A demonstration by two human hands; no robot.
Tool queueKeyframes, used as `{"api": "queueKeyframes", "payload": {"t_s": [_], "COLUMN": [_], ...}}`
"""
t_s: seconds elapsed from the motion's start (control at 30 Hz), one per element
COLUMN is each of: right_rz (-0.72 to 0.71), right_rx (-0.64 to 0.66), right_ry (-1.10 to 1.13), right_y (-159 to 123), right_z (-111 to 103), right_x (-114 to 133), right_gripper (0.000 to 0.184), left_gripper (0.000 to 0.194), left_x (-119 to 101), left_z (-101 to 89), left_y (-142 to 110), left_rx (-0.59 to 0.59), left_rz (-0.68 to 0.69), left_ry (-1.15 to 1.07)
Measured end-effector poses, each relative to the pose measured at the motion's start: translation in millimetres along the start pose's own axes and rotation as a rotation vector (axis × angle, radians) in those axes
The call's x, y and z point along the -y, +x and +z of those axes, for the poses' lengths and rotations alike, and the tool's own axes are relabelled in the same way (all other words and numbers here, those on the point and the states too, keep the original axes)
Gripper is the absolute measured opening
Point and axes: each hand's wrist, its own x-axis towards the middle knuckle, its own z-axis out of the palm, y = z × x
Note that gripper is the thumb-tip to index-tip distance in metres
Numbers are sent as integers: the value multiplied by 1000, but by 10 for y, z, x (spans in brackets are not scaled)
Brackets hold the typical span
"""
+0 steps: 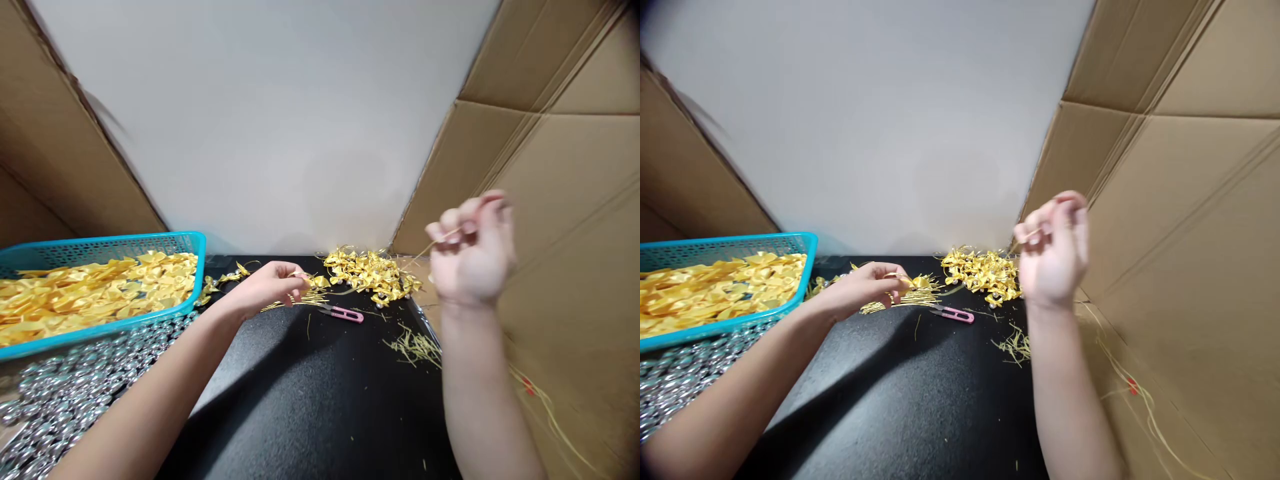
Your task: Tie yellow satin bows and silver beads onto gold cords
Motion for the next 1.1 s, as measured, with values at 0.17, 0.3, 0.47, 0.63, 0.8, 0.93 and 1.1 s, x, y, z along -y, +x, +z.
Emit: {"api": "queueKeyframes", "payload": {"t_s": [0.17,0.3,0.47,0.63,0.8,0.93,1.1], "right_rz": [168,277,406,439,563,659,687], "right_rx": [312,456,516,481,520,586,556], "right_ry": [-441,-658,-826,-789,-652,-556,-526], "right_y": [-420,-546,-566,-589,-517,-461,-458], "right_z": [168,204,236,264,275,261,239], "right_x": [-512,-637,-601,-603,-534,-483,-515], "right_gripper": [30,28,23,17,24,34,28], "left_gripper": [13,13,16,19,20,21,21], "left_x": [-67,-157,-206,-187,-193,-185,-180], "left_z": [58,77,87,88,37,-6,4], "left_y": [-76,-157,-219,-237,-244,-237,-221], "left_rx": [-60,-168,-256,-304,-272,-175,-169], "left_rz": [69,161,251,299,291,249,186], "left_ry": [-112,-169,-208,-198,-149,-235,-229]}}
